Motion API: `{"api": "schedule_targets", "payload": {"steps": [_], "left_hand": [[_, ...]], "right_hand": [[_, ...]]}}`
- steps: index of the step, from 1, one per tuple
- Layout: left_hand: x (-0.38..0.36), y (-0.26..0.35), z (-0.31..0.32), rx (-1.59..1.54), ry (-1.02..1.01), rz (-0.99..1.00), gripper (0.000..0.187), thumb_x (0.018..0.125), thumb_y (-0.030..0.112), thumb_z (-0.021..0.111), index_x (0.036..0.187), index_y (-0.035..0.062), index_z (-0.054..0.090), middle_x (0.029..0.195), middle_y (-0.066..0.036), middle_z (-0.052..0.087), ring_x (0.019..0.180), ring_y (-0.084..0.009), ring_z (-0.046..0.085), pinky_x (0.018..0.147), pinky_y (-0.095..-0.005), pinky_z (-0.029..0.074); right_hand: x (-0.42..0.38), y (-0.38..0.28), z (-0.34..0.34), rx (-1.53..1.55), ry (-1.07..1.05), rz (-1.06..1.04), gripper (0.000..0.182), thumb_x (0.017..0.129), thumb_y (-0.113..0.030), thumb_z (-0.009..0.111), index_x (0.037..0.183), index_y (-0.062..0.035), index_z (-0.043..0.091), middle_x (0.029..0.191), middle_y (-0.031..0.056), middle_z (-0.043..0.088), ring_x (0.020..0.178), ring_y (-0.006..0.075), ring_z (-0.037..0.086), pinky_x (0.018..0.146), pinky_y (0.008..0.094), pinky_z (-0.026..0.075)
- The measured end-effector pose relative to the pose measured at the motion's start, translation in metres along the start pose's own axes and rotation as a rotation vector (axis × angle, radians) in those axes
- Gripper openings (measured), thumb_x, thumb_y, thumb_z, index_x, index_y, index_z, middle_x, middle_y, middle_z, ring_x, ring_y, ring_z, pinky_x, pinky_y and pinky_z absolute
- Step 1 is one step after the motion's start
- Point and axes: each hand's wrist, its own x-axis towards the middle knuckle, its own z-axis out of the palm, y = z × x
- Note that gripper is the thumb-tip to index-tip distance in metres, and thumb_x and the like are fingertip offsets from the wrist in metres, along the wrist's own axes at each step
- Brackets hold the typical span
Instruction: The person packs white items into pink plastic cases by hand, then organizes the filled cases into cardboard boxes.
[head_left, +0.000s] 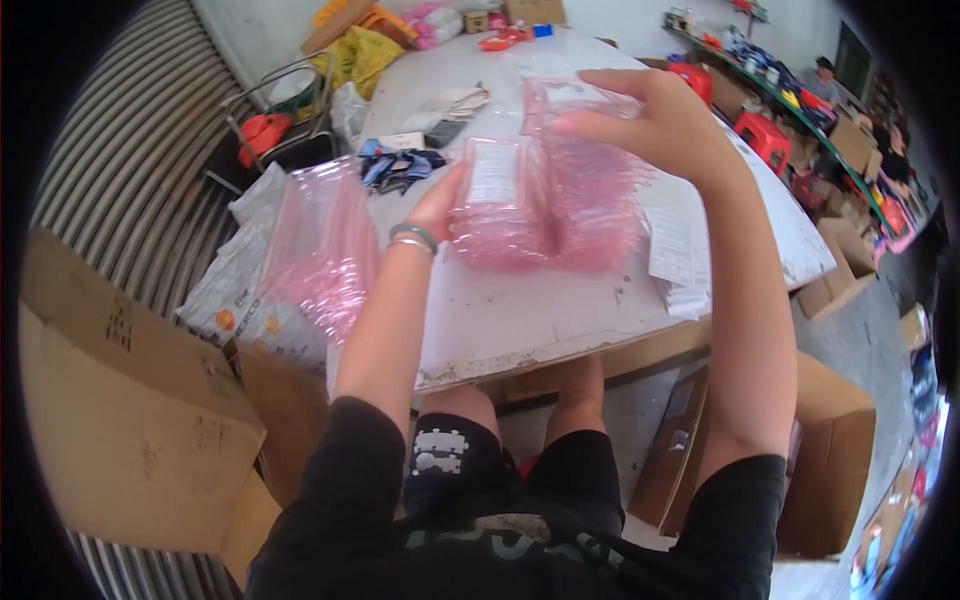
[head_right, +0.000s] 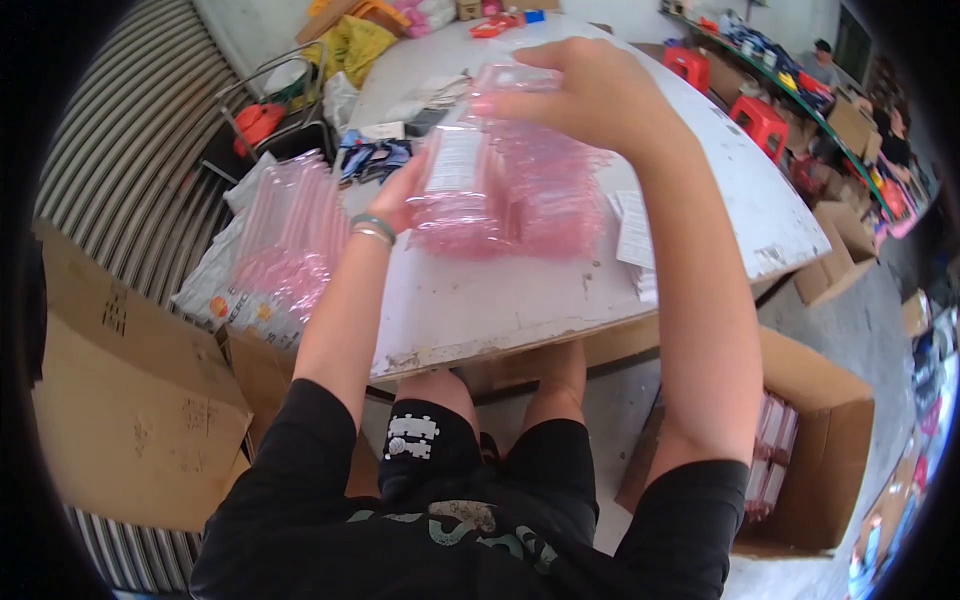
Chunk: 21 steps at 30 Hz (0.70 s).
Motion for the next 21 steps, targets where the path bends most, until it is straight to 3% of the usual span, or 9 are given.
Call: {"api": "schedule_targets", "payload": {"steps": [7, 8, 9, 10, 11, 14, 16, 20, 21], "left_hand": [[0.005, -0.037, -0.042, -0.232, 0.387, -0.073, 0.119, 0.079, 0.088, 0.043, 0.159, 0.0047, 0.012, 0.156, -0.022, 0.030, 0.136, -0.0397, 0.043, 0.112, -0.0614, 0.024], [0.001, -0.049, -0.047, -0.208, 0.442, -0.039, 0.122, 0.076, 0.091, 0.043, 0.160, 0.0080, 0.009, 0.158, -0.020, 0.026, 0.138, -0.0410, 0.041, 0.112, -0.0635, 0.021], [-0.017, -0.054, -0.040, -0.217, 0.579, 0.016, 0.102, 0.091, 0.072, 0.049, 0.156, -0.0019, 0.020, 0.151, -0.025, 0.040, 0.132, -0.0335, 0.050, 0.110, -0.0544, 0.033], [-0.035, -0.065, -0.033, -0.154, 0.616, 0.077, 0.097, 0.092, 0.068, 0.050, 0.154, -0.0013, 0.023, 0.148, -0.024, 0.043, 0.131, -0.0324, 0.051, 0.109, -0.0529, 0.034], [-0.061, -0.078, -0.024, -0.055, 0.586, 0.139, 0.091, 0.093, 0.064, 0.051, 0.152, -0.0007, 0.027, 0.146, -0.023, 0.045, 0.129, -0.0313, 0.053, 0.108, -0.0513, 0.036], [-0.144, -0.112, -0.001, 0.263, 0.339, 0.245, 0.075, 0.096, 0.054, 0.054, 0.147, 0.0013, 0.037, 0.138, -0.019, 0.052, 0.124, -0.0279, 0.056, 0.105, -0.0467, 0.041], [-0.198, -0.116, 0.003, 0.324, 0.180, 0.242, 0.064, 0.098, 0.047, 0.056, 0.143, 0.0026, 0.044, 0.132, -0.017, 0.057, 0.121, -0.0256, 0.059, 0.103, -0.0436, 0.044], [-0.267, -0.102, -0.009, 0.065, 0.108, 0.234, 0.034, 0.100, 0.021, 0.058, 0.129, 0.0025, 0.058, 0.118, -0.011, 0.067, 0.110, -0.0174, 0.063, 0.094, -0.0320, 0.049], [-0.283, -0.098, -0.012, -0.022, 0.108, 0.229, 0.026, 0.100, 0.012, 0.058, 0.123, 0.0019, 0.061, 0.113, -0.010, 0.069, 0.106, -0.0145, 0.065, 0.091, -0.0278, 0.051]], "right_hand": [[-0.002, -0.051, -0.002, 0.016, 0.669, -0.543, 0.047, 0.078, -0.037, 0.081, 0.109, -0.0025, 0.072, 0.105, 0.0167, 0.072, 0.094, 0.0321, 0.069, 0.082, 0.0382, 0.054], [-0.013, -0.078, 0.008, 0.186, 0.597, -0.443, 0.043, 0.079, -0.027, 0.081, 0.111, -0.0001, 0.071, 0.108, 0.0157, 0.072, 0.097, 0.0293, 0.069, 0.088, 0.0360, 0.052], [-0.024, -0.109, 0.021, 0.348, 0.522, -0.340, 0.040, 0.079, -0.016, 0.081, 0.113, 0.0022, 0.070, 0.111, 0.0147, 0.072, 0.100, 0.0265, 0.068, 0.093, 0.0338, 0.049], [-0.027, -0.130, 0.037, 0.437, 0.341, -0.423, 0.041, 0.081, -0.019, 0.080, 0.114, 0.0010, 0.069, 0.113, 0.0154, 0.071, 0.103, 0.0286, 0.066, 0.096, 0.0365, 0.048], [-0.028, -0.148, 0.058, 0.522, 0.155, -0.503, 0.042, 0.082, -0.022, 0.078, 0.116, -0.0002, 0.068, 0.115, 0.0160, 0.070, 0.107, 0.0308, 0.065, 0.098, 0.0391, 0.047], [-0.018, -0.198, 0.152, 0.282, 0.226, -0.614, 0.050, 0.084, -0.035, 0.073, 0.124, -0.0045, 0.065, 0.127, 0.0190, 0.063, 0.124, 0.0332, 0.055, 0.105, 0.0475, 0.041], [-0.008, -0.205, 0.197, 0.170, -0.026, -0.601, 0.043, 0.085, -0.032, 0.071, 0.118, -0.0049, 0.066, 0.125, 0.0201, 0.064, 0.124, 0.0346, 0.056, 0.104, 0.0491, 0.042], [0.009, -0.216, 0.164, 0.095, -0.324, -0.448, 0.020, 0.085, -0.019, 0.065, 0.095, -0.0026, 0.072, 0.096, 0.0183, 0.072, 0.097, 0.0382, 0.068, 0.085, 0.0456, 0.054], [0.008, -0.211, 0.165, 0.201, -0.143, -0.446, 0.018, 0.084, -0.016, 0.066, 0.092, -0.0018, 0.072, 0.087, 0.0156, 0.072, 0.086, 0.0332, 0.070, 0.078, 0.0411, 0.055]]}}
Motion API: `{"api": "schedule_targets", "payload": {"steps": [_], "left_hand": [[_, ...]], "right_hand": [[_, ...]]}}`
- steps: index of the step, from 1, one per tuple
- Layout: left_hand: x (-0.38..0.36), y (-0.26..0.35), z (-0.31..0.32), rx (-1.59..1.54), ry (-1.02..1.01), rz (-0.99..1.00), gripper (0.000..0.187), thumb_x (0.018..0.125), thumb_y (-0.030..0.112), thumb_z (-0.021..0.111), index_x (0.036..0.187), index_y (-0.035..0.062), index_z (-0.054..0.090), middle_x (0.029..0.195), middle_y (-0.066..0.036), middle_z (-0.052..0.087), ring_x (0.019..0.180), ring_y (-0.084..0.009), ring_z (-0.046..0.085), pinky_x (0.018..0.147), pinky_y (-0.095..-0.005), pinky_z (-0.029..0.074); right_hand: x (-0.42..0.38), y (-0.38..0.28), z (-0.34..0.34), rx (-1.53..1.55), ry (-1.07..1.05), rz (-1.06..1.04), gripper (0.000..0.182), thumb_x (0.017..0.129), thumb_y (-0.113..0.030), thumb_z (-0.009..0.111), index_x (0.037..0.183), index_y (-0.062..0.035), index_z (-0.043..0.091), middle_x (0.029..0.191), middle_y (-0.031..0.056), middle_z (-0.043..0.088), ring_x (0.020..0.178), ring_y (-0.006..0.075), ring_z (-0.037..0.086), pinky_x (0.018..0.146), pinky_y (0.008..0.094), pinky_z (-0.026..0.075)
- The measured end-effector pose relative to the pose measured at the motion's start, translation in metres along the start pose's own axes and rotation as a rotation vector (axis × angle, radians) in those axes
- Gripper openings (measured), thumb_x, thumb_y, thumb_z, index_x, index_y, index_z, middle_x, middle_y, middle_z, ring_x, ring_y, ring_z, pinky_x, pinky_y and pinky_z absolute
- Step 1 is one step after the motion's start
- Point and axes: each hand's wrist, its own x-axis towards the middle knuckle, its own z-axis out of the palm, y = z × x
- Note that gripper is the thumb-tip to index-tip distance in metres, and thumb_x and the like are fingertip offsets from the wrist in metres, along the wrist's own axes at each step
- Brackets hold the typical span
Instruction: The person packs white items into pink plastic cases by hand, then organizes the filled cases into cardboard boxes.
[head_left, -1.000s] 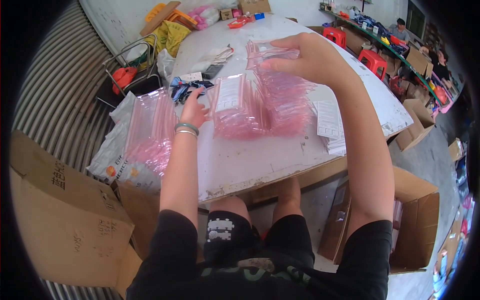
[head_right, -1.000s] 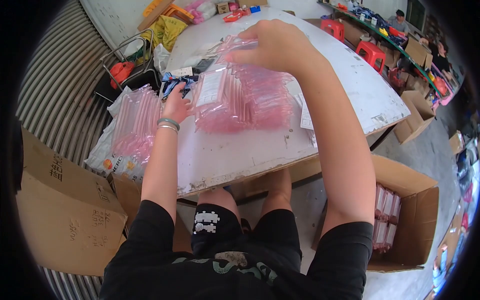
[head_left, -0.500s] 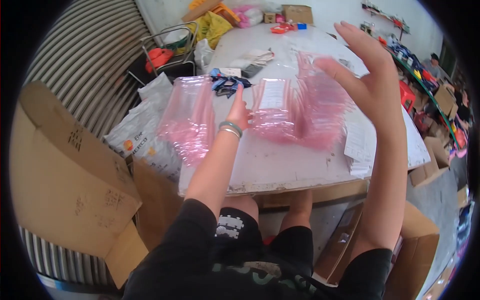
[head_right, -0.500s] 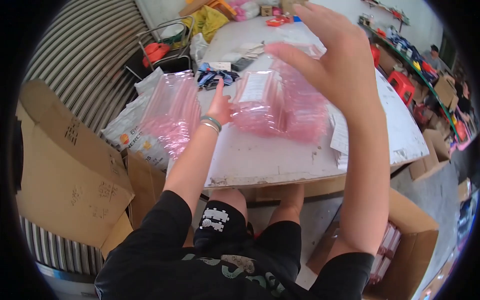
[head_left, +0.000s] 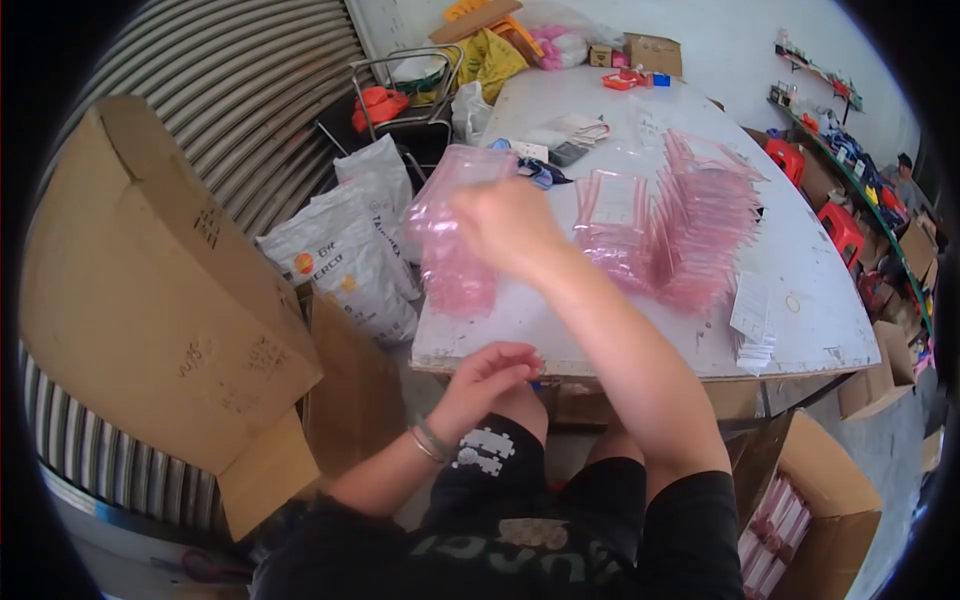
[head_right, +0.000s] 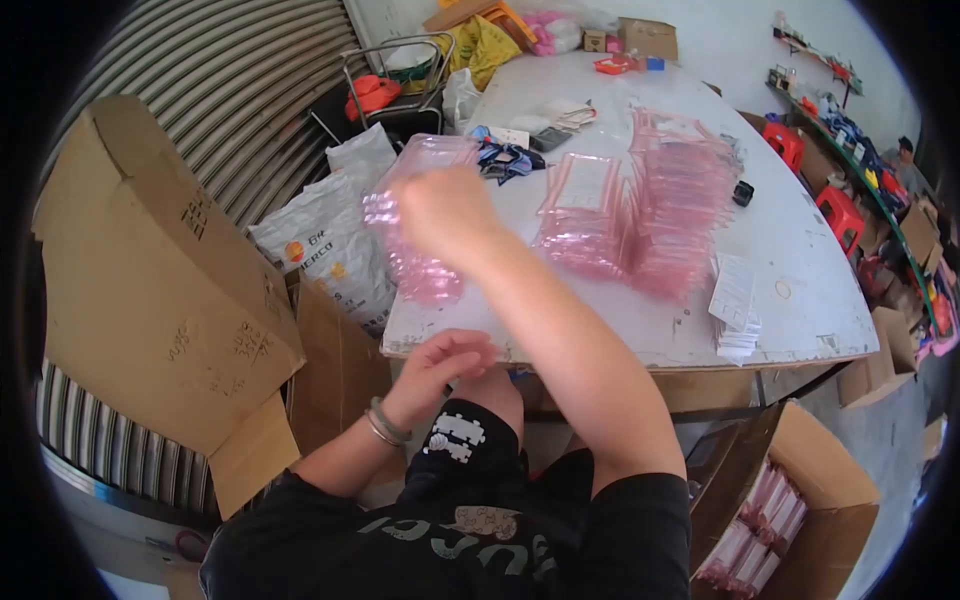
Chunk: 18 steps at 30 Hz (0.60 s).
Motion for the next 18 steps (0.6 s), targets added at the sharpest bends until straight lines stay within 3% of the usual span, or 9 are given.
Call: {"api": "schedule_targets", "payload": {"steps": [1, 4, 6, 8, 9, 11, 12, 15, 18], "left_hand": [[-0.011, 0.012, -0.002, -0.053, 0.021, -0.004, 0.028, 0.100, 0.013, 0.058, 0.125, 0.0013, 0.060, 0.115, -0.010, 0.069, 0.106, -0.0157, 0.064, 0.091, -0.0301, 0.051], [-0.020, 0.059, -0.010, -0.211, 0.030, 0.051, 0.031, 0.098, 0.013, 0.058, 0.127, 0.0001, 0.058, 0.117, -0.012, 0.068, 0.107, -0.0184, 0.064, 0.090, -0.0351, 0.052], [-0.023, 0.081, -0.017, -0.324, -0.021, 0.146, 0.031, 0.099, 0.011, 0.056, 0.127, -0.0001, 0.058, 0.117, -0.011, 0.068, 0.107, -0.0189, 0.064, 0.090, -0.0355, 0.053], [-0.024, 0.087, -0.022, -0.086, 0.181, 0.357, 0.032, 0.098, 0.012, 0.058, 0.128, -0.0005, 0.057, 0.118, -0.012, 0.067, 0.107, -0.0196, 0.064, 0.092, -0.0348, 0.051], [-0.020, 0.090, -0.024, 0.031, 0.278, 0.466, 0.033, 0.098, 0.012, 0.058, 0.128, -0.0007, 0.057, 0.119, -0.012, 0.067, 0.107, -0.0200, 0.064, 0.093, -0.0344, 0.051], [-0.003, 0.097, -0.033, 0.553, 0.466, 0.911, 0.036, 0.097, 0.014, 0.061, 0.129, -0.0014, 0.056, 0.123, -0.013, 0.065, 0.113, -0.0207, 0.062, 0.099, -0.0348, 0.047], [0.007, 0.104, -0.042, 0.786, 0.571, 0.930, 0.046, 0.096, 0.018, 0.064, 0.135, -0.0019, 0.051, 0.130, -0.015, 0.061, 0.121, -0.0235, 0.057, 0.105, -0.0373, 0.042], [0.044, 0.107, -0.045, 0.903, 0.673, 0.920, 0.056, 0.095, 0.021, 0.066, 0.142, -0.0012, 0.044, 0.137, -0.018, 0.056, 0.127, -0.0268, 0.052, 0.108, -0.0392, 0.039], [0.066, 0.111, -0.055, 0.943, 0.639, 0.921, 0.065, 0.092, 0.024, 0.069, 0.143, -0.0056, 0.041, 0.136, -0.024, 0.054, 0.124, -0.0338, 0.054, 0.107, -0.0410, 0.041]], "right_hand": [[-0.003, 0.007, 0.001, 0.061, 0.200, -0.016, 0.015, 0.084, -0.013, 0.066, 0.090, -0.0010, 0.073, 0.079, 0.0129, 0.073, 0.075, 0.0282, 0.072, 0.070, 0.0366, 0.057], [0.006, 0.032, 0.003, 0.691, 0.379, 0.123, 0.013, 0.083, -0.007, 0.068, 0.093, -0.0010, 0.074, 0.079, 0.0086, 0.074, 0.073, 0.0152, 0.069, 0.069, 0.0297, 0.054], [0.005, 0.039, 0.004, 0.714, 0.177, 0.178, 0.012, 0.083, -0.006, 0.069, 0.092, -0.0009, 0.075, 0.082, 0.0071, 0.075, 0.075, 0.0104, 0.066, 0.069, 0.0267, 0.052], [-0.002, 0.032, 0.009, 0.591, 0.034, 0.248, 0.011, 0.084, -0.008, 0.071, 0.091, -0.0008, 0.076, 0.082, 0.0069, 0.075, 0.077, 0.0098, 0.067, 0.072, 0.0259, 0.052], [-0.007, 0.025, 0.010, 0.542, 0.063, 0.203, 0.011, 0.083, -0.008, 0.072, 0.091, -0.0009, 0.076, 0.082, 0.0069, 0.075, 0.077, 0.0096, 0.066, 0.072, 0.0259, 0.052], [-0.011, 0.017, 0.018, 0.449, 0.117, 0.110, 0.012, 0.082, -0.008, 0.074, 0.092, -0.0010, 0.076, 0.082, 0.0070, 0.074, 0.076, 0.0094, 0.066, 0.071, 0.0260, 0.052], [-0.009, 0.017, 0.023, 0.563, 0.163, 0.184, 0.012, 0.083, -0.006, 0.075, 0.094, -0.0005, 0.076, 0.085, 0.0064, 0.075, 0.076, 0.0096, 0.065, 0.072, 0.0257, 0.052], [0.002, 0.020, 0.022, 0.904, 0.220, 0.332, 0.012, 0.086, -0.004, 0.073, 0.096, 0.0006, 0.076, 0.088, 0.0055, 0.075, 0.078, 0.0094, 0.065, 0.072, 0.0250, 0.051], [0.012, 0.014, 0.035, 0.974, 0.406, 0.256, 0.012, 0.086, -0.005, 0.074, 0.095, 0.0015, 0.076, 0.083, 0.0048, 0.073, 0.074, 0.0085, 0.062, 0.069, 0.0248, 0.049]]}}
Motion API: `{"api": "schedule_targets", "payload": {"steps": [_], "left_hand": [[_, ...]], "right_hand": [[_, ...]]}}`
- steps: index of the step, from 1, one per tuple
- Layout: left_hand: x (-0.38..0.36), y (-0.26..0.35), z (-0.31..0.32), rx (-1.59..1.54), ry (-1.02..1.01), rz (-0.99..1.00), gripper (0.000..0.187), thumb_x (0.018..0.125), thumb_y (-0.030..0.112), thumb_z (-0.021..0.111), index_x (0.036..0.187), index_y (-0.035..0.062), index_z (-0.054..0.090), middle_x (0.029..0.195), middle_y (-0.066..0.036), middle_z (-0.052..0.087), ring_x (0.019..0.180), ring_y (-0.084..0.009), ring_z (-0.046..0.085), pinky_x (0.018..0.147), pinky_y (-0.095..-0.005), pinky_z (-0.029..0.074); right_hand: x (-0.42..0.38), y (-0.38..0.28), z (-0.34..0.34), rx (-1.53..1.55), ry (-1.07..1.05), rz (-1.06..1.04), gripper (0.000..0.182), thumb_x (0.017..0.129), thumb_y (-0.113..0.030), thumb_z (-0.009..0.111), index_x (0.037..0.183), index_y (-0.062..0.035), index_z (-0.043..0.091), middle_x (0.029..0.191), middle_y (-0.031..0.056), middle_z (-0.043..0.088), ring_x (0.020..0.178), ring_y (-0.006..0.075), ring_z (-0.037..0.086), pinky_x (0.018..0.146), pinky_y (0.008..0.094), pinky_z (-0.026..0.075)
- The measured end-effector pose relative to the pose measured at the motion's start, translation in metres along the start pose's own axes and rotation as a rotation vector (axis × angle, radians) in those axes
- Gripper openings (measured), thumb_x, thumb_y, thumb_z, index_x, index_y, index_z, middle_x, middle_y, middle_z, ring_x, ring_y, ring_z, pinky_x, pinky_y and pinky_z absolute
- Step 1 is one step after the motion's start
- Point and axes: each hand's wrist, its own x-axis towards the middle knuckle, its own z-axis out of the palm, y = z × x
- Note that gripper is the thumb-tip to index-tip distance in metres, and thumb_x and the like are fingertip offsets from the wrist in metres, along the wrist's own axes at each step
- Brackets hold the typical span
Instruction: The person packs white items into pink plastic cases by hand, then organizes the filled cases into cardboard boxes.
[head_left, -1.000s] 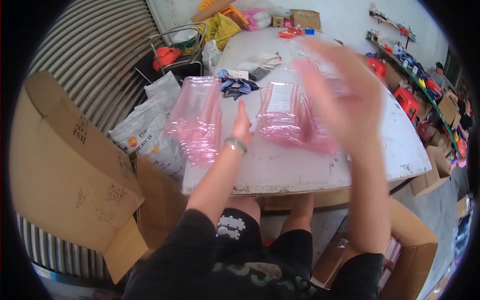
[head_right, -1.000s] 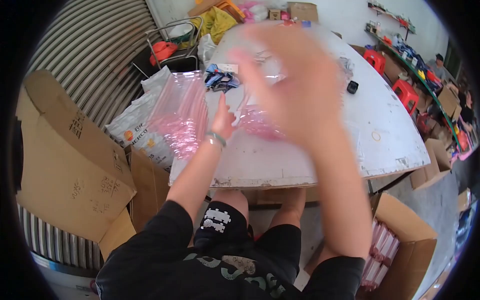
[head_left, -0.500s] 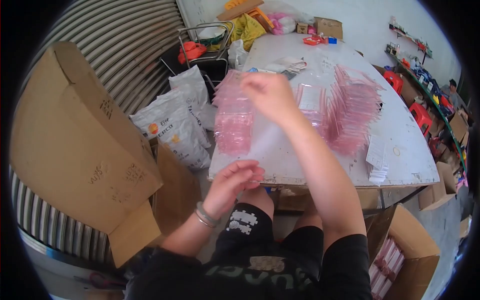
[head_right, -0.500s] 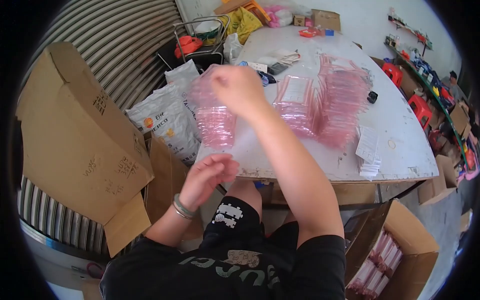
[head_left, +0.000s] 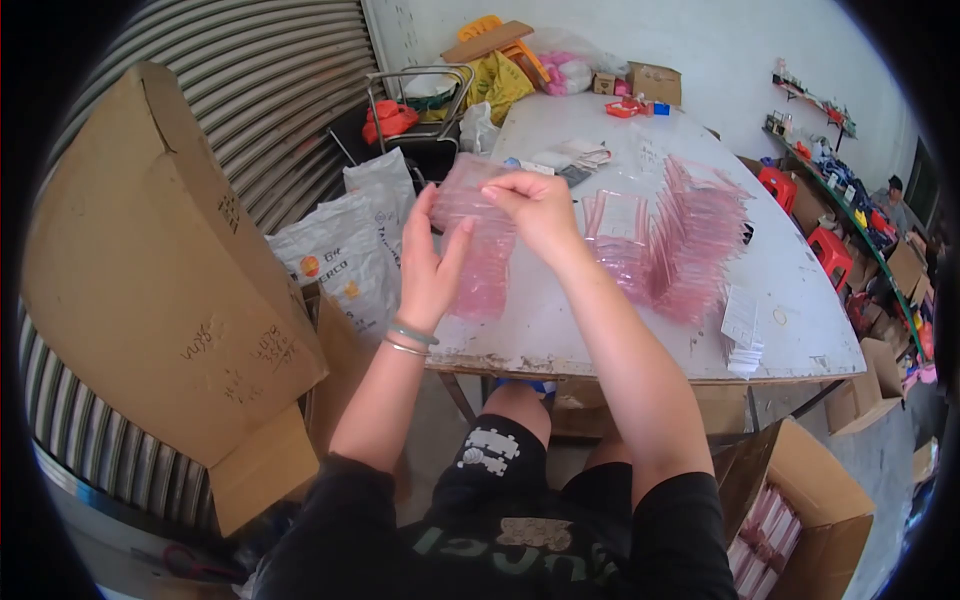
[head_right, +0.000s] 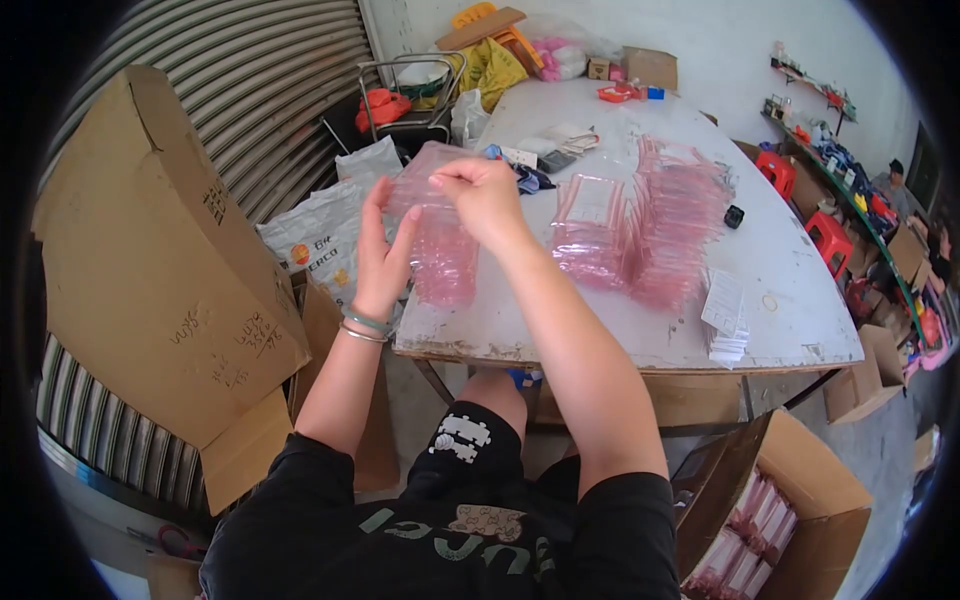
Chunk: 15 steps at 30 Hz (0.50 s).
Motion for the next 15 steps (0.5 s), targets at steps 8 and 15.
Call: {"api": "schedule_targets", "payload": {"steps": [8, 15], "left_hand": [[-0.008, -0.048, 0.004, -0.025, -0.110, -0.091, 0.072, 0.084, 0.030, 0.078, 0.140, -0.0030, 0.047, 0.126, -0.020, 0.061, 0.118, -0.0322, 0.057, 0.104, -0.0411, 0.042], [-0.004, -0.040, -0.006, -0.021, 0.105, -0.076, 0.070, 0.089, 0.034, 0.071, 0.142, -0.0024, 0.044, 0.137, -0.019, 0.055, 0.121, -0.0325, 0.055, 0.105, -0.0440, 0.042]], "right_hand": [[0.000, 0.038, -0.001, -0.175, -0.009, -0.016, 0.009, 0.086, -0.008, 0.073, 0.091, -0.0006, 0.075, 0.083, 0.0039, 0.073, 0.072, 0.0080, 0.061, 0.067, 0.0253, 0.049], [0.007, -0.050, -0.013, 0.461, 0.210, -0.181, 0.009, 0.094, -0.003, 0.065, 0.101, 0.0024, 0.067, 0.095, 0.0051, 0.073, 0.082, 0.0066, 0.061, 0.073, 0.0236, 0.050]]}}
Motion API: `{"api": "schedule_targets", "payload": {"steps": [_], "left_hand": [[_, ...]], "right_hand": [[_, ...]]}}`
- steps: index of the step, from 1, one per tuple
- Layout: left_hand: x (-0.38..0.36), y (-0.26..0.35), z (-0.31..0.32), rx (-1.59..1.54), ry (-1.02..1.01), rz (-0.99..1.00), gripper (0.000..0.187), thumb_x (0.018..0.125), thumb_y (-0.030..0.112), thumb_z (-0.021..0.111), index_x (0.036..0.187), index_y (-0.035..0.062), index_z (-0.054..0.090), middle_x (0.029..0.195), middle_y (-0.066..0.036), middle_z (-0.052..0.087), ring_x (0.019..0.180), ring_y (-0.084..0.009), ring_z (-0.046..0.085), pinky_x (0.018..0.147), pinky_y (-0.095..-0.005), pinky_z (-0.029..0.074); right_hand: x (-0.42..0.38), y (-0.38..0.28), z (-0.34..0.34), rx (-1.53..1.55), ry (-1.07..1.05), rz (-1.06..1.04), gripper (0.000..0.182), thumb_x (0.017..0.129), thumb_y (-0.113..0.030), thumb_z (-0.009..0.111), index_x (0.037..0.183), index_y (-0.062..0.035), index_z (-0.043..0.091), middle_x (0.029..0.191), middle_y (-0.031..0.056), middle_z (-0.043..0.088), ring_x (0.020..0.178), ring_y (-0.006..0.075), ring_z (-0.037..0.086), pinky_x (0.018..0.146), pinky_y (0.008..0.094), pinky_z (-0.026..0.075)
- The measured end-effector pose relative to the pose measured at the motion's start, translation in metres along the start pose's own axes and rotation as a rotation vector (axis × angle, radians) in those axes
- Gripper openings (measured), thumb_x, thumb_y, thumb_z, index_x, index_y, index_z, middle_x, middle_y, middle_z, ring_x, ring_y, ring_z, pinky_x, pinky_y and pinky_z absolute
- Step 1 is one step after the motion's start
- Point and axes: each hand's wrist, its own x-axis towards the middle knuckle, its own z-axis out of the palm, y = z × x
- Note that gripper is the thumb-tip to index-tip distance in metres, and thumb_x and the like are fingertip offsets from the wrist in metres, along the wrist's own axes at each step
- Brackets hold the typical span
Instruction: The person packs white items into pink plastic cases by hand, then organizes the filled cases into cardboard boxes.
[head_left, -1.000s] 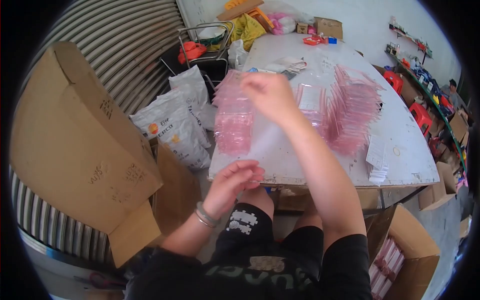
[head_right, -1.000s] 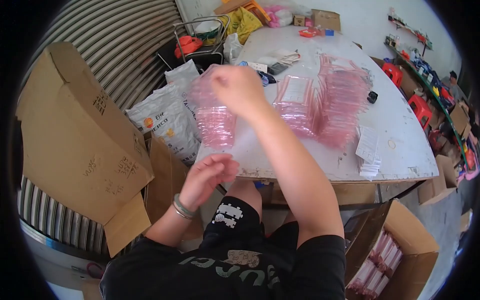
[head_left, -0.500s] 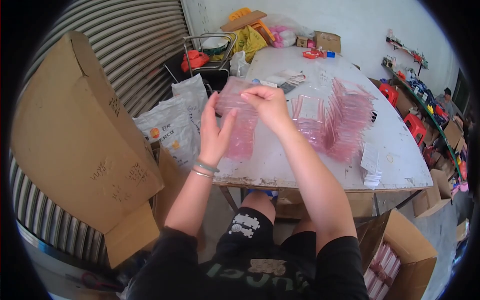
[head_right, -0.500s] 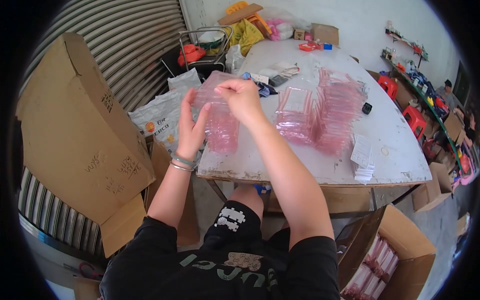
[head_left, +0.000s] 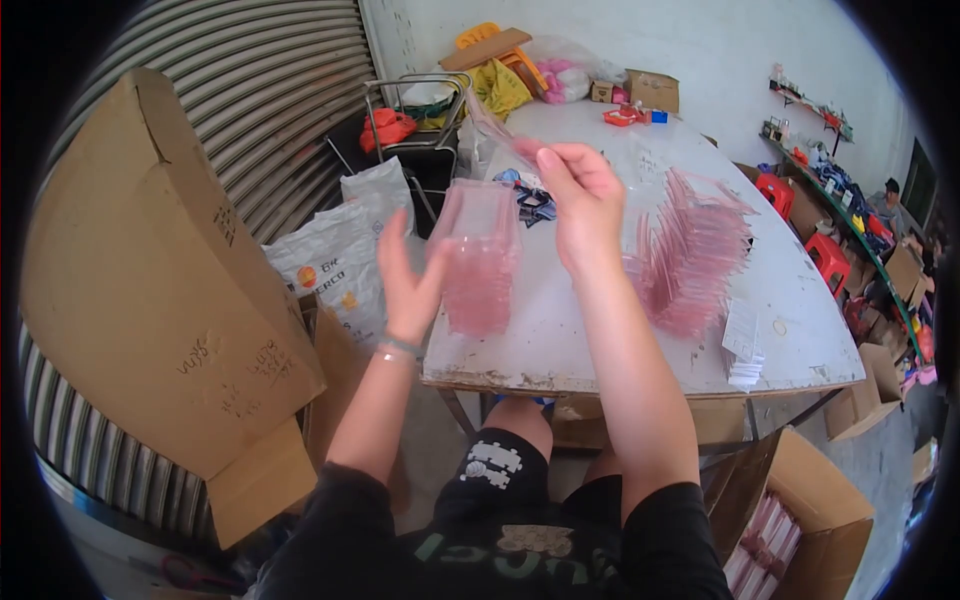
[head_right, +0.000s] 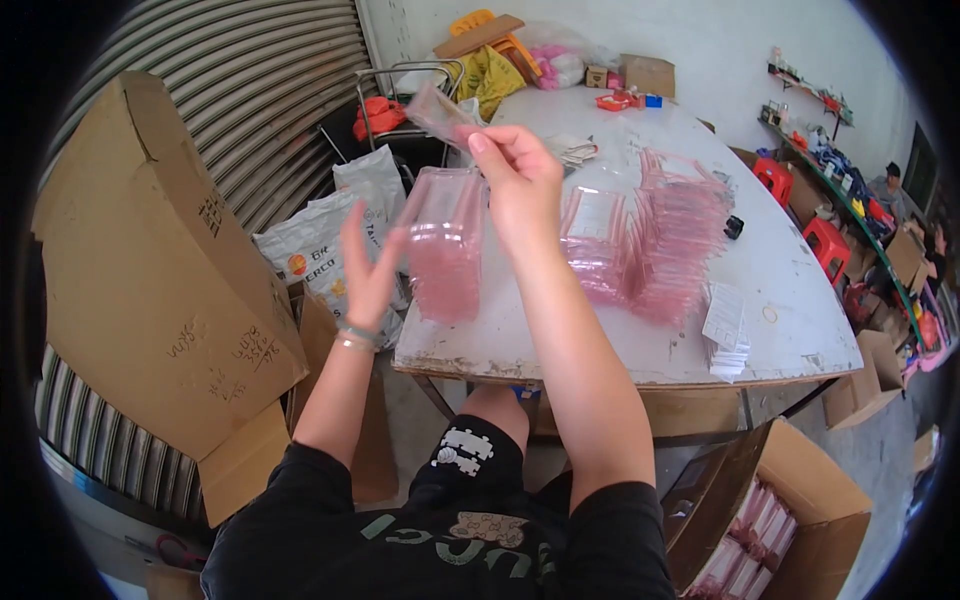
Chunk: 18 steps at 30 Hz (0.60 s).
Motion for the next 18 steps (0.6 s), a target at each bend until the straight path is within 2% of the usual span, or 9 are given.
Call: {"api": "schedule_targets", "payload": {"steps": [1, 3, 5, 6, 8, 9, 12, 16, 18], "left_hand": [[0.003, 0.017, -0.008, -0.047, 0.097, 0.009, 0.071, 0.091, 0.038, 0.068, 0.144, -0.0023, 0.043, 0.140, -0.019, 0.052, 0.124, -0.0330, 0.054, 0.106, -0.0447, 0.041], [0.009, 0.067, -0.034, -1.059, -0.044, -0.461, 0.080, 0.093, 0.049, 0.061, 0.150, -0.0010, 0.034, 0.148, -0.017, 0.044, 0.137, -0.0344, 0.042, 0.110, -0.0468, 0.036], [0.013, 0.116, -0.047, -1.490, -0.319, -0.601, 0.085, 0.090, 0.056, 0.061, 0.147, -0.0023, 0.036, 0.147, -0.019, 0.044, 0.136, -0.0354, 0.041, 0.110, -0.0469, 0.037], [0.010, 0.129, -0.047, -1.702, -0.461, -0.668, 0.087, 0.089, 0.059, 0.060, 0.146, -0.0029, 0.036, 0.146, -0.019, 0.044, 0.136, -0.0358, 0.041, 0.109, -0.0469, 0.037], [0.004, 0.124, -0.041, -1.833, -0.338, -0.767, 0.090, 0.088, 0.066, 0.053, 0.145, -0.0013, 0.038, 0.141, -0.022, 0.047, 0.132, -0.0366, 0.044, 0.111, -0.0490, 0.037], [0.002, 0.122, -0.037, -1.899, -0.279, -0.813, 0.091, 0.088, 0.070, 0.050, 0.145, -0.0005, 0.039, 0.138, -0.023, 0.048, 0.131, -0.0369, 0.046, 0.112, -0.0501, 0.036], [-0.003, 0.125, -0.029, -2.144, -0.257, -0.788, 0.084, 0.087, 0.068, 0.051, 0.135, -0.0002, 0.047, 0.134, -0.022, 0.050, 0.127, -0.0369, 0.048, 0.110, -0.0498, 0.038], [-0.014, 0.122, -0.020, -2.006, -0.211, -0.830, 0.081, 0.087, 0.068, 0.052, 0.128, -0.0018, 0.053, 0.130, -0.022, 0.055, 0.122, -0.0355, 0.051, 0.107, -0.0469, 0.041], [-0.019, 0.126, -0.018, -1.944, -0.141, -0.897, 0.082, 0.087, 0.068, 0.052, 0.129, -0.0027, 0.054, 0.127, -0.022, 0.057, 0.120, -0.0350, 0.052, 0.105, -0.0453, 0.042]], "right_hand": [[-0.011, -0.023, 0.008, -0.004, -0.084, -0.013, 0.010, 0.095, -0.002, 0.063, 0.103, 0.0027, 0.066, 0.098, 0.0059, 0.072, 0.084, 0.0072, 0.061, 0.077, 0.0235, 0.050], [-0.046, -0.052, 0.018, 0.016, -0.264, 0.017, 0.012, 0.095, -0.001, 0.061, 0.105, 0.0026, 0.065, 0.103, 0.0083, 0.071, 0.089, 0.0106, 0.062, 0.083, 0.0256, 0.050], [-0.077, -0.061, 0.026, 0.081, -0.454, 0.110, 0.013, 0.094, 0.000, 0.061, 0.105, 0.0018, 0.066, 0.107, 0.0116, 0.070, 0.093, 0.0163, 0.064, 0.087, 0.0301, 0.050], [-0.079, -0.057, 0.025, -0.108, -0.484, -0.071, 0.014, 0.092, 0.000, 0.063, 0.105, 0.0014, 0.066, 0.109, 0.0130, 0.069, 0.096, 0.0201, 0.064, 0.088, 0.0329, 0.049], [-0.079, -0.050, 0.022, -0.493, -0.531, -0.447, 0.016, 0.088, -0.001, 0.065, 0.104, 0.0006, 0.067, 0.112, 0.0158, 0.067, 0.102, 0.0276, 0.063, 0.089, 0.0384, 0.048], [-0.081, -0.052, 0.025, -0.739, -0.370, -0.639, 0.023, 0.079, -0.007, 0.071, 0.101, -0.0010, 0.069, 0.113, 0.0165, 0.065, 0.108, 0.0335, 0.059, 0.088, 0.0422, 0.046], [-0.096, -0.042, 0.025, -0.980, -0.274, -0.969, 0.027, 0.074, -0.011, 0.071, 0.098, -0.0012, 0.070, 0.113, 0.0144, 0.065, 0.106, 0.0307, 0.060, 0.085, 0.0411, 0.045], [-0.108, -0.029, 0.023, -0.972, -0.169, -0.979, 0.031, 0.069, -0.011, 0.068, 0.098, -0.0021, 0.070, 0.106, 0.0118, 0.065, 0.098, 0.0288, 0.061, 0.081, 0.0405, 0.045], [-0.111, -0.037, 0.023, -0.998, -0.183, -0.953, 0.029, 0.064, -0.004, 0.077, 0.091, -0.0015, 0.068, 0.103, 0.0130, 0.066, 0.092, 0.0322, 0.060, 0.076, 0.0395, 0.044]]}}
